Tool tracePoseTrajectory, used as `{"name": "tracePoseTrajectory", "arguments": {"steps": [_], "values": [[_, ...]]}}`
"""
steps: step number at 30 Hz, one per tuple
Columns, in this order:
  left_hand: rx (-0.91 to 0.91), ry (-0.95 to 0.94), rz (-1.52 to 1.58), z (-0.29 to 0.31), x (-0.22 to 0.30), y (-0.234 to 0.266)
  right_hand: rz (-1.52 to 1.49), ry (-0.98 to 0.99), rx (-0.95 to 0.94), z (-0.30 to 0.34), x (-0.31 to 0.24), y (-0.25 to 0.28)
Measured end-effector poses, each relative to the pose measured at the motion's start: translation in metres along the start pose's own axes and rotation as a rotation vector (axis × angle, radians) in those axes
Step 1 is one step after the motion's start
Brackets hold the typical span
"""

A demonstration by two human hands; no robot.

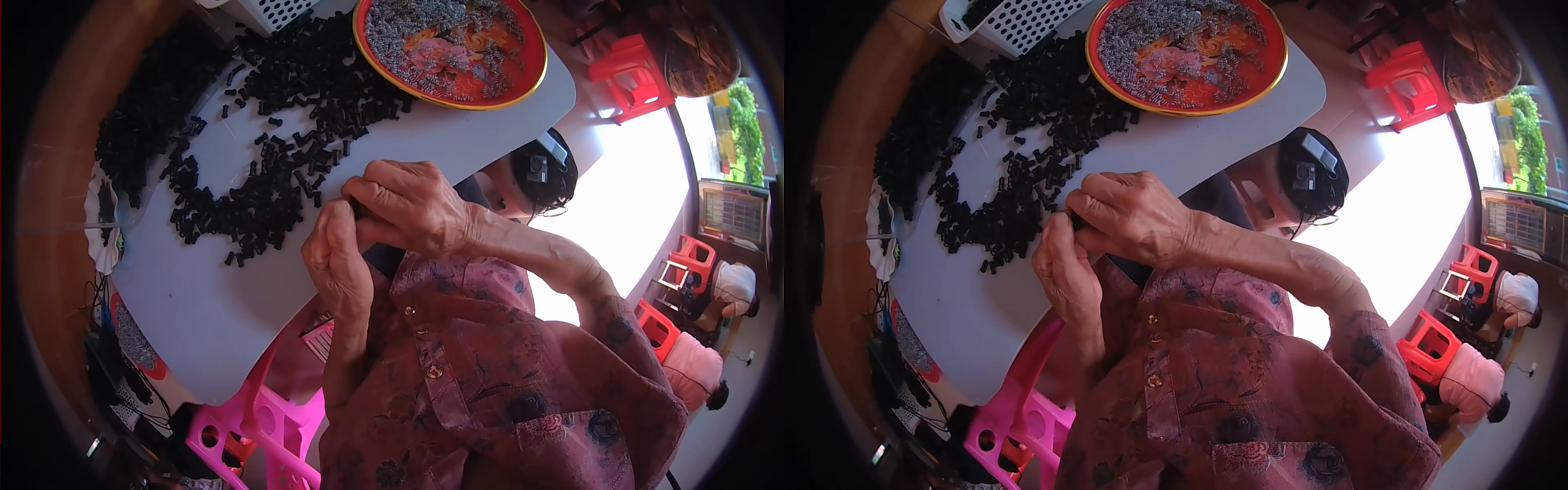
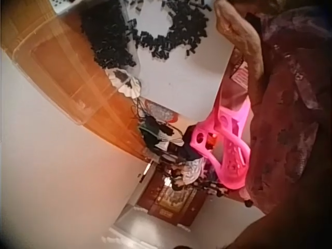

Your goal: The person assembles small components by picking springs from a tray and inserting them into plastic pieces by hand.

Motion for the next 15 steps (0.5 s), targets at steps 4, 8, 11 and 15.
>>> {"name": "tracePoseTrajectory", "arguments": {"steps": [4,8,11,15], "values": [[0.121,0.229,0.283,0.003,-0.013,0.001,-0.118,-0.128,0.021,0.006,0.011,0.002],[0.012,0.187,0.124,0.001,-0.007,-0.001,-0.153,-0.222,0.026,0.005,0.015,0.003],[0.034,0.12,0.165,-0.001,0.003,-0.001,-0.164,-0.158,0.043,0.002,0.011,0.005],[0.017,0.044,0.311,0.005,-0.008,-0.007,-0.272,-0.333,-0.05,-0.017,0.018,0.02]]}}
Point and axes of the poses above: each hand's wrist, its own z-axis away from the middle knuckle, its own y-axis out of the back of the hand, x = y × z, the point moved 9 cm from there along -z, towards the middle knuckle, and after that the axes turned 2 degrees about -z, right-handed, at the moved point
